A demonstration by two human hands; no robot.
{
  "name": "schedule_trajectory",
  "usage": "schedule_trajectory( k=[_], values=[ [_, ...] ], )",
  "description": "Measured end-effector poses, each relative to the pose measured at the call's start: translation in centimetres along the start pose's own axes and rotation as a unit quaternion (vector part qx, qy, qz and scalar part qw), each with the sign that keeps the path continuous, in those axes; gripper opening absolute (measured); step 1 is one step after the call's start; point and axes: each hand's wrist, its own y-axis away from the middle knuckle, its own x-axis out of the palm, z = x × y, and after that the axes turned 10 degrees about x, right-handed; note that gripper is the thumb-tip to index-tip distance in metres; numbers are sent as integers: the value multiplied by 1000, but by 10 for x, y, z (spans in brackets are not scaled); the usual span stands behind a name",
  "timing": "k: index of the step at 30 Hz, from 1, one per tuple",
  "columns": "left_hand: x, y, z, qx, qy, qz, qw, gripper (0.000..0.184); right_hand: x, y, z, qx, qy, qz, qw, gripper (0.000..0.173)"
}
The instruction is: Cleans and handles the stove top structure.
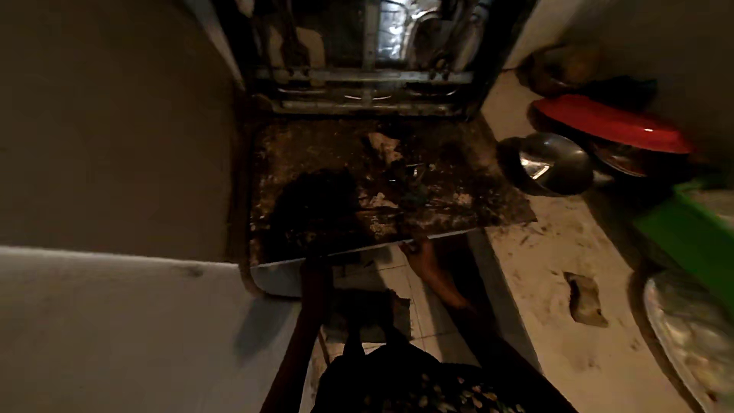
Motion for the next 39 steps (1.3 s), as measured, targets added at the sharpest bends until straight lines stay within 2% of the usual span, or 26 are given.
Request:
schedule_trajectory(
  k=[1, 3, 5, 7, 8, 9, 10, 12, 13, 14, 16, 18, 20, 23, 26, 28, 30, 31, 34, 36, 38, 39],
  values=[
    [0, 4, -3, -38, 49, -39, 997, 44, 3, 9, -1, 39, -108, 2, 993, 38],
    [-2, 10, -6, -134, 162, -106, 972, 48, 3, 17, -6, 143, -298, 14, 944, 29],
    [-6, 14, -5, -218, 318, -145, 911, 55, 2, 13, -12, 223, -414, 23, 882, 18],
    [-8, 14, 2, -250, 461, -180, 832, 52, 1, 6, -15, 250, -460, 39, 851, 20],
    [-12, 11, 4, -252, 495, -182, 811, 49, 0, 3, -13, 260, -475, 43, 840, 21],
    [-19, 7, 4, -251, 500, -177, 810, 45, 0, 0, -9, 274, -487, 40, 828, 22],
    [-25, 3, 3, -245, 475, -162, 830, 42, -1, -2, -4, 288, -495, 36, 819, 23],
    [-39, 0, 0, -205, 324, -97, 918, 37, -2, -4, 7, 307, -503, 26, 808, 26],
    [-46, 0, -2, -186, 251, -68, 948, 36, -3, -4, 14, 317, -501, 20, 805, 26],
    [-51, -1, -6, -178, 207, -57, 960, 35, -3, -4, 18, 324, -501, 17, 803, 27],
    [-63, -1, -15, -207, 224, -58, 950, 32, -2, -7, 24, 332, -509, 10, 795, 27],
    [-71, -2, -21, -258, 336, -108, 899, 29, 1, -9, 29, 347, -523, 5, 779, 26],
    [-77, -4, -24, -257, 427, -153, 853, 30, 1, -13, 32, 353, -548, 5, 758, 26],
    [-81, -9, -31, -239, 621, -215, 715, 31, -1, -19, 29, 354, -586, 12, 728, 23],
    [-86, -16, -42, -255, 658, -251, 662, 27, 0, -20, 32, 341, -624, 26, 703, 21],
    [-79, -18, -37, -283, 666, -249, 644, 30, 4, -21, 31, 329, -638, 24, 695, 18],
    [-73, -18, -35, -295, 658, -235, 652, 31, 6, -21, 27, 338, -644, 21, 686, 15],
    [-70, -18, -35, -296, 659, -233, 652, 31, 5, -21, 22, 343, -632, 20, 694, 16],
    [-62, -18, -26, -292, 687, -237, 621, 30, -8, -12, 9, 359, -543, -24, 758, 29],
    [-61, -17, -18, -299, 704, -240, 597, 34, -26, -10, -1, 340, -488, -106, 797, 33],
    [-60, -16, -13, -317, 703, -247, 587, 38, -56, -22, -16, 315, -446, -190, 816, 32],
    [-61, -14, -13, -325, 698, -245, 590, 40, -75, -28, -25, 316, -440, -206, 815, 33]
  ],
)
